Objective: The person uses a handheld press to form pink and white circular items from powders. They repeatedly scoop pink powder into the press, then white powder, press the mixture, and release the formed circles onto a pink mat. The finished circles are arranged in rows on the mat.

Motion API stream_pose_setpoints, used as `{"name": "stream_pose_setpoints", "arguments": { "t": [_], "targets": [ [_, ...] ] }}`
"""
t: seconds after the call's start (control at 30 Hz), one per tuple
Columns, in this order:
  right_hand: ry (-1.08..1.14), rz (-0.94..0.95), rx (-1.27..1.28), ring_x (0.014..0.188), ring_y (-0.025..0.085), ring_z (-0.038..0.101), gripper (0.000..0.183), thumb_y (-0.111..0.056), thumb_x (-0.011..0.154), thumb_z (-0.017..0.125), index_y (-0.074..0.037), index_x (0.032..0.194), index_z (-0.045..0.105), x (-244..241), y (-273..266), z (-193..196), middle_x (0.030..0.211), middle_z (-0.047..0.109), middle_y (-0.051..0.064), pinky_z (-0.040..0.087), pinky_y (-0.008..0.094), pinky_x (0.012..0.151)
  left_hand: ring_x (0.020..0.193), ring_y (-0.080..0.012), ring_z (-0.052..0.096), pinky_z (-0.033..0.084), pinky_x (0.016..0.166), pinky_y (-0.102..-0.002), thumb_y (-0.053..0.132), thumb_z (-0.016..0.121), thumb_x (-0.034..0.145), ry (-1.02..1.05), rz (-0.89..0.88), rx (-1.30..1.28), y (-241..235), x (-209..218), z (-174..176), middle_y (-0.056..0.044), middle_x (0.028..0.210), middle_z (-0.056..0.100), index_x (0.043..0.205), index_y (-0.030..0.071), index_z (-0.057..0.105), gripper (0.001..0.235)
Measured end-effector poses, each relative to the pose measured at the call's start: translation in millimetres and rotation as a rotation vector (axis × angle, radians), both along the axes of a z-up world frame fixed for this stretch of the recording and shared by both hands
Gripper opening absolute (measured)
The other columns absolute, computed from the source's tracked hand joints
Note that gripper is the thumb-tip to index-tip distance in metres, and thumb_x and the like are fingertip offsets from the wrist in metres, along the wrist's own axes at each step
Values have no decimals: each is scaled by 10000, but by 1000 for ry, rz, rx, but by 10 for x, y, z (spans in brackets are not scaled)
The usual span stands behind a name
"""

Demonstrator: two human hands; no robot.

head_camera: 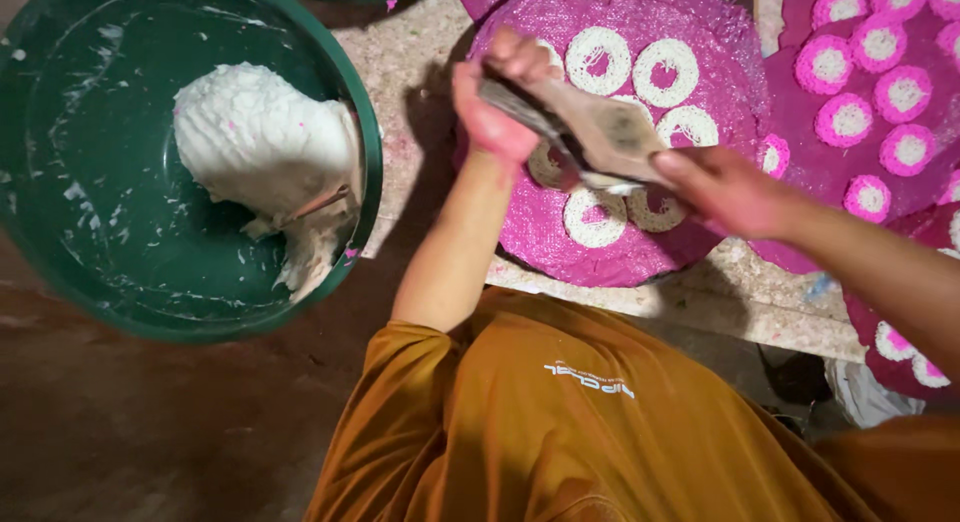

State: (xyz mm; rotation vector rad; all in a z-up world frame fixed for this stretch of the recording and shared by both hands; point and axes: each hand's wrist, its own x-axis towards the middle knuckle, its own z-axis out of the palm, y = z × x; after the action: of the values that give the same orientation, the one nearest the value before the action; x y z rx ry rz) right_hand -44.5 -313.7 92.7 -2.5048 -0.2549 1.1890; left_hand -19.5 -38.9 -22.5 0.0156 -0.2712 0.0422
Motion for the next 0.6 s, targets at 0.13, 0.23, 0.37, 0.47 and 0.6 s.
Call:
{"name": "stream_pose_setpoints", "arguments": {
  "t": [0.13,0.23,0.37,0.47,0.6],
  "targets": [
    [-67,-118,122,723,245,625,740,-730,990,300,-102,1234,606,-22,-781,-12,816,645,125,559,444,621,1191,-252,647,493,1047,-443,395,448,953,327,-128,869,-3,-137,-60,-125,1229,676,1275,89,610,473],
    [-83,-265,416,749,233,600,860,-780,990,275,4,1078,616,-258,-1154,-125,857,630,133,543,408,656,1370,-338,534,401,1147,-495,281,684,884,95,-18,1718,128,-398,26,-194,1421,547,1509,115,385,712],
    [-56,-475,815,808,180,561,870,-830,952,307,-50,1261,540,-636,-1285,-253,937,598,93,470,348,686,1443,-400,279,228,1197,-542,232,948,650,-199,173,2222,182,-737,212,-212,1560,354,1575,127,164,1218],
    [-100,-538,937,809,165,530,886,-861,950,310,-70,1296,510,-843,-1230,-293,935,579,82,429,335,675,1446,-375,321,261,1195,-530,274,931,679,-158,101,2327,108,-755,345,-157,1570,388,1591,147,170,1194],
    [-110,-708,1007,813,198,526,866,-884,973,304,-68,1195,487,-1002,-1165,-315,856,570,92,400,355,689,1431,-347,382,280,1216,-508,301,916,694,-38,51,2244,143,-745,455,-125,1561,424,1584,162,207,1147]
  ]
}}
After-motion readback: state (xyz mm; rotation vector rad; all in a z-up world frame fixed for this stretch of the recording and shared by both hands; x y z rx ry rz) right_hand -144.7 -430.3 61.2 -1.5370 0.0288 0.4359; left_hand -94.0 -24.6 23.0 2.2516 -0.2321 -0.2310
